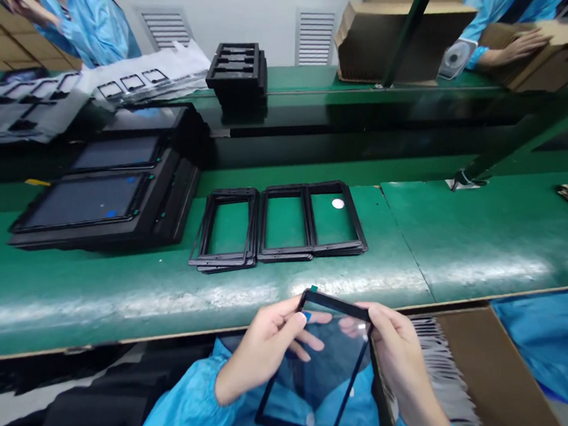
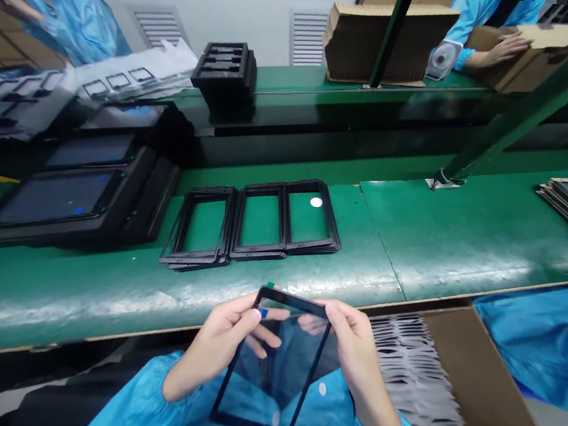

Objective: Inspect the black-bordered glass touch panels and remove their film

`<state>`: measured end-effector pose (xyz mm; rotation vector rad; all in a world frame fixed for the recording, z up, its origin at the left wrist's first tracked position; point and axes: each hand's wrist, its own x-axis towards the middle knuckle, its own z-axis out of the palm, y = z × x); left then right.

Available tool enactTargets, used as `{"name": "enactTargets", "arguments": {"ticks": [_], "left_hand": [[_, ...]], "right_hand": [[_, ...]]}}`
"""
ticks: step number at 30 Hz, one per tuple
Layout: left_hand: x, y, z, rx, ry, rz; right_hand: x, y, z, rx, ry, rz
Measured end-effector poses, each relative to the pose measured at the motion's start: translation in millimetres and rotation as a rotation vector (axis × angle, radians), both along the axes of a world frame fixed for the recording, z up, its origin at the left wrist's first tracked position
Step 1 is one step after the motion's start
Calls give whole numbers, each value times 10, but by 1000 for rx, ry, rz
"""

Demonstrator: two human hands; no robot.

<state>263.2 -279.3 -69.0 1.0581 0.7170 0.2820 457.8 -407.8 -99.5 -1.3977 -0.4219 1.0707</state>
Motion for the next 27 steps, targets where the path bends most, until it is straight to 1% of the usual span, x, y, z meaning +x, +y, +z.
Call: {"name": "enactTargets", "arguments": {"ticks": [3,7,11,13,15,17,18,20,21,23,25,27], "left_hand": [[-26,-43,4,1,-26,9],[-53,-56,16,8,-19,6],[-95,-11,42,29,7,-17],[-118,35,69,85,34,-41],[-126,81,99,195,57,-95],[-107,110,120,313,75,-205],[-88,115,121,343,79,-275],[-44,117,101,324,93,-368],[-25,117,82,282,108,-371],[-11,125,35,186,149,-294],[-35,144,-8,124,167,-160],[-86,167,-34,88,132,-39]], "right_hand": [[-17,33,55,5,-90,22],[-41,61,180,24,-246,41],[-24,72,297,29,-309,76],[-12,84,337,34,-333,100],[-26,110,354,33,-367,171],[-72,150,343,26,-394,280],[-100,173,329,22,-400,322],[-129,211,288,23,-398,350],[-117,221,265,29,-397,333],[-23,211,223,44,-428,235],[142,155,183,41,-458,97],[312,67,136,7,-440,-25]]}}
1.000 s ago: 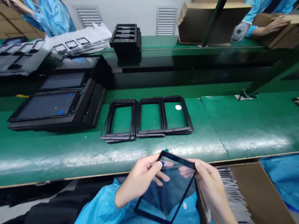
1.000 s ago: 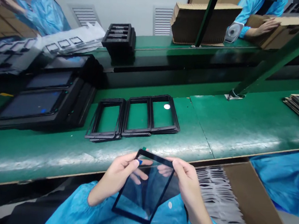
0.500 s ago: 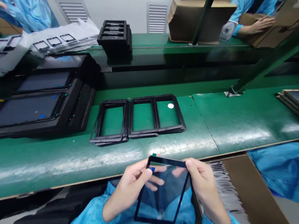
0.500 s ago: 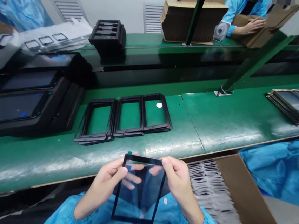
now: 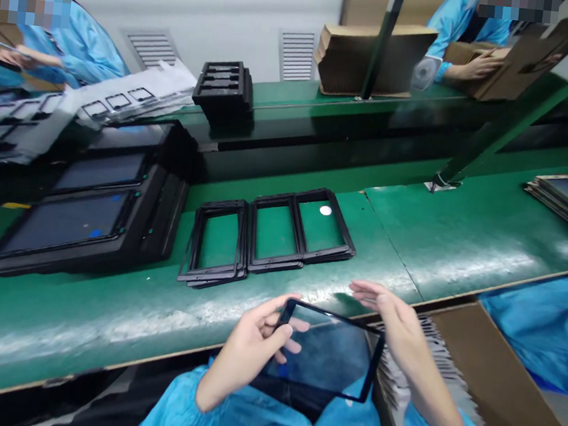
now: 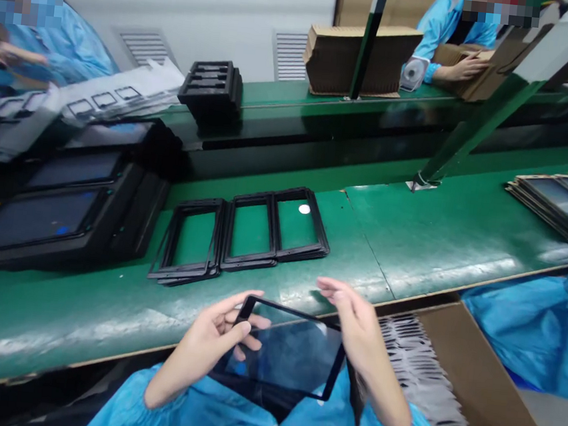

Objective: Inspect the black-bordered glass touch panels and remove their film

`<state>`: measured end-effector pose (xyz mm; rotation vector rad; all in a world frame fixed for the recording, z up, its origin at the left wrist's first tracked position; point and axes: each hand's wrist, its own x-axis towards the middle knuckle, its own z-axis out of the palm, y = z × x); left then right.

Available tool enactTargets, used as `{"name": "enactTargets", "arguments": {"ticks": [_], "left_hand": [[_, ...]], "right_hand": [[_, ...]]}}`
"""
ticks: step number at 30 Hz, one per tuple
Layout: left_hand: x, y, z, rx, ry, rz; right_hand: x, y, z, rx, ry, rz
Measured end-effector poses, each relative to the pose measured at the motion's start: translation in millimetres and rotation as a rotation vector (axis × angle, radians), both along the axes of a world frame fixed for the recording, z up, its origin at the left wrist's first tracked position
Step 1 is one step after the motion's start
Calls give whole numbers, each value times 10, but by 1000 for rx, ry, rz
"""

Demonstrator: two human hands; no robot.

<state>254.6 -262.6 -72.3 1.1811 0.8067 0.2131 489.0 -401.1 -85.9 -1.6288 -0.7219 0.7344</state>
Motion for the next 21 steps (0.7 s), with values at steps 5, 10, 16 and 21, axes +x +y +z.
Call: {"name": "enactTargets", "arguments": {"ticks": [5,10,16,21], "left_hand": [[-104,36,13,-5,-81,183],[-98,40,26,-18,-98,219],[-86,4,6,-17,-116,237],[-130,57,62,3,-108,62]], "right_hand": [[128,-185,-125,37,310,-93],[-20,-181,-105,75,390,-78],[-74,-149,-4,92,302,-117],[-13,-168,-5,76,394,-100]]}}
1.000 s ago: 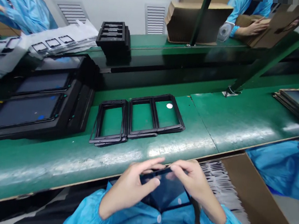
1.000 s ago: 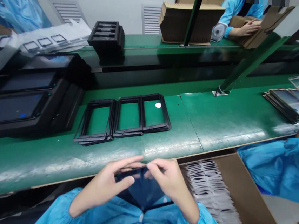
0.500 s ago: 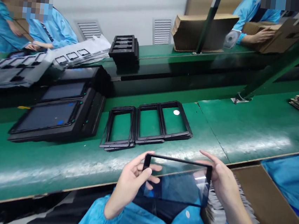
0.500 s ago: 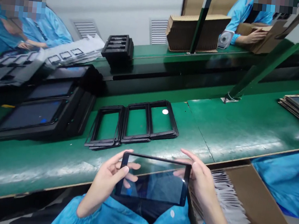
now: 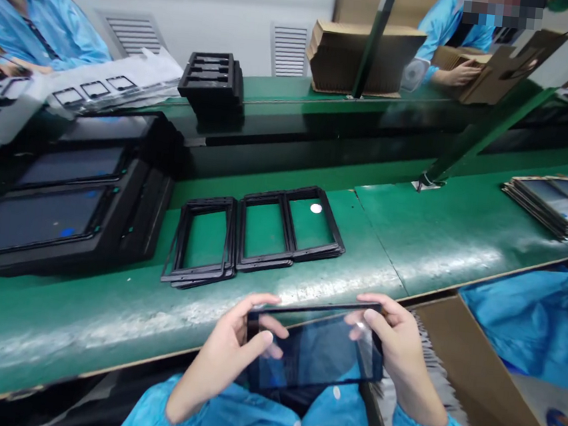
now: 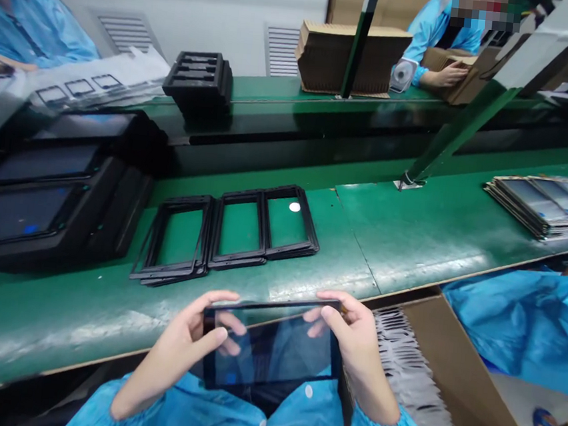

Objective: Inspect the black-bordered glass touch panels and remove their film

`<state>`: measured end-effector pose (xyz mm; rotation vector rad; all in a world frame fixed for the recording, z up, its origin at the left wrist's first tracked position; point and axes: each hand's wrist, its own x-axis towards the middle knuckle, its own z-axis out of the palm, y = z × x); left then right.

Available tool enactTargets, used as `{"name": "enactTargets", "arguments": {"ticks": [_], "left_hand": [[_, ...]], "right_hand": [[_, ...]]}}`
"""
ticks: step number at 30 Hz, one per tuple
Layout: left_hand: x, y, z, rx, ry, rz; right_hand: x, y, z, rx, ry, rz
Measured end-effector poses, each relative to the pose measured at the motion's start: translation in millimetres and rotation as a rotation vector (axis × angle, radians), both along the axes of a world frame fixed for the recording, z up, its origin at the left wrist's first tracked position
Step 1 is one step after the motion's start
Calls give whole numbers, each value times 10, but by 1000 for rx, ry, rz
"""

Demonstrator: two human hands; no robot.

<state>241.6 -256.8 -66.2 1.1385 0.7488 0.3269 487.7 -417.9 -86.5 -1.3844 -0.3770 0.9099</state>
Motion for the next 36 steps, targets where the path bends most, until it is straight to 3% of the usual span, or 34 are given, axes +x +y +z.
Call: {"name": "enactTargets", "arguments": {"ticks": [2,4,6,9,13,19,36], "left_hand": [[0,21,-19,9,10,-107],[30,-10,-86,18,9,-104],[90,-106,-191,0,-15,31],[208,-308,-336,-61,-106,190],[297,-406,-345,-42,-180,-3],[234,-219,-189,-38,-94,-206],[171,-229,-260,-72,-31,-268]], "right_hand": [[64,23,-39,32,111,-15],[102,64,-101,65,223,-73],[65,113,-178,107,303,-138],[-134,179,-277,192,331,-106],[-362,216,-275,156,191,4],[-300,202,-85,149,142,34],[-382,146,-50,76,47,34]]}}
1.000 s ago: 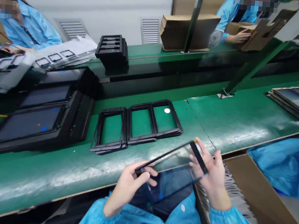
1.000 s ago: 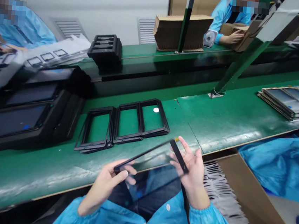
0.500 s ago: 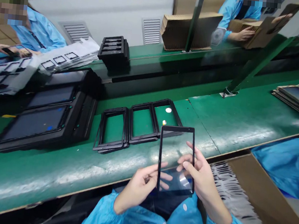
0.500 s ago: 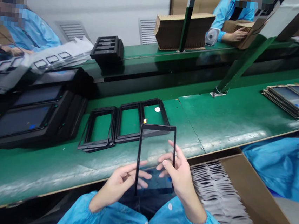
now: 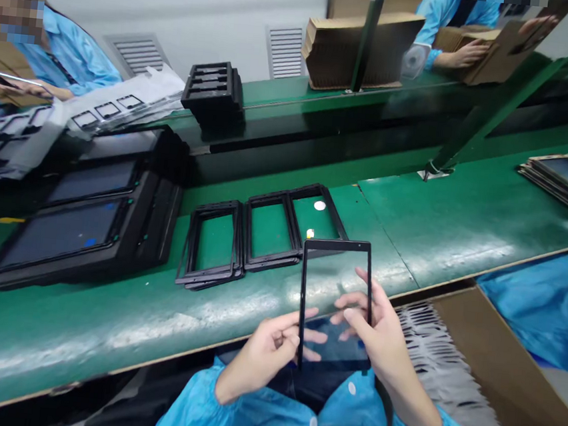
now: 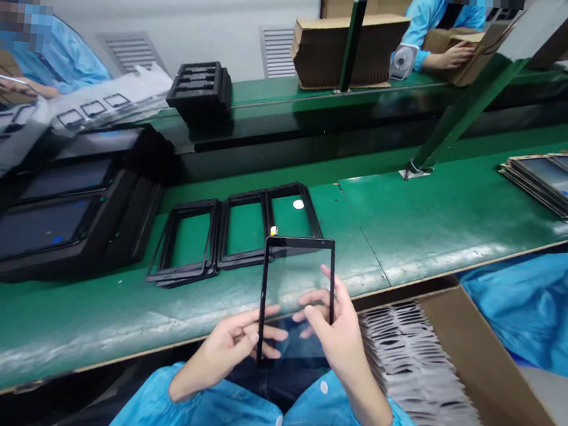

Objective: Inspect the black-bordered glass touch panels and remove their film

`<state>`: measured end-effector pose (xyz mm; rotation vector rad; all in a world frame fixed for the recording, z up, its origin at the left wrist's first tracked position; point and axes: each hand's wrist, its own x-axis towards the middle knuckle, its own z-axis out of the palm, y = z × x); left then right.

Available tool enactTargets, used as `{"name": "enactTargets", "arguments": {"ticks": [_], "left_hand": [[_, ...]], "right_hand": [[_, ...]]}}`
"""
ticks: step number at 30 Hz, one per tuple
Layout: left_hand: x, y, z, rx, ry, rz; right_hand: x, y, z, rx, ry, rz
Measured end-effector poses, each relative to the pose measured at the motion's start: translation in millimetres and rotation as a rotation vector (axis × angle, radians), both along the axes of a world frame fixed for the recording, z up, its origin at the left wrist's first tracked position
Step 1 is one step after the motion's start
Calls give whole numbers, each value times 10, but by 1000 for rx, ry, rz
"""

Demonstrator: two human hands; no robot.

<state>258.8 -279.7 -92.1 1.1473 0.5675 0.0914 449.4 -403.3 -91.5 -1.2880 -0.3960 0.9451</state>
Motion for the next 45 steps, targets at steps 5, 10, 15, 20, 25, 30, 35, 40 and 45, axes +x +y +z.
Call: {"name": "enactTargets", "arguments": {"ticks": [5,10,15,20,25,30,35,40,45], "left_hand": [[-24,8,-51,-45,-92,-6],[-44,22,-114,-143,-158,-49],[-56,-28,-98,-93,-122,-20],[-88,-78,-77,-11,-53,-15],[-130,-84,-187,27,-101,18],[-106,-93,-219,34,-190,61],[-18,-64,-72,87,-168,122],[92,115,29,173,-228,262],[208,310,89,147,-193,330]], "right_hand": [[-42,-4,-13,-10,42,-25],[-70,18,-41,0,107,-76],[-57,24,-115,49,132,-51],[-54,17,-182,88,135,-12],[-55,21,-209,81,135,-1],[-76,48,-180,71,185,4],[-74,52,-136,81,162,30],[-129,-5,-211,66,135,156],[-272,-31,-256,54,149,130]]}}
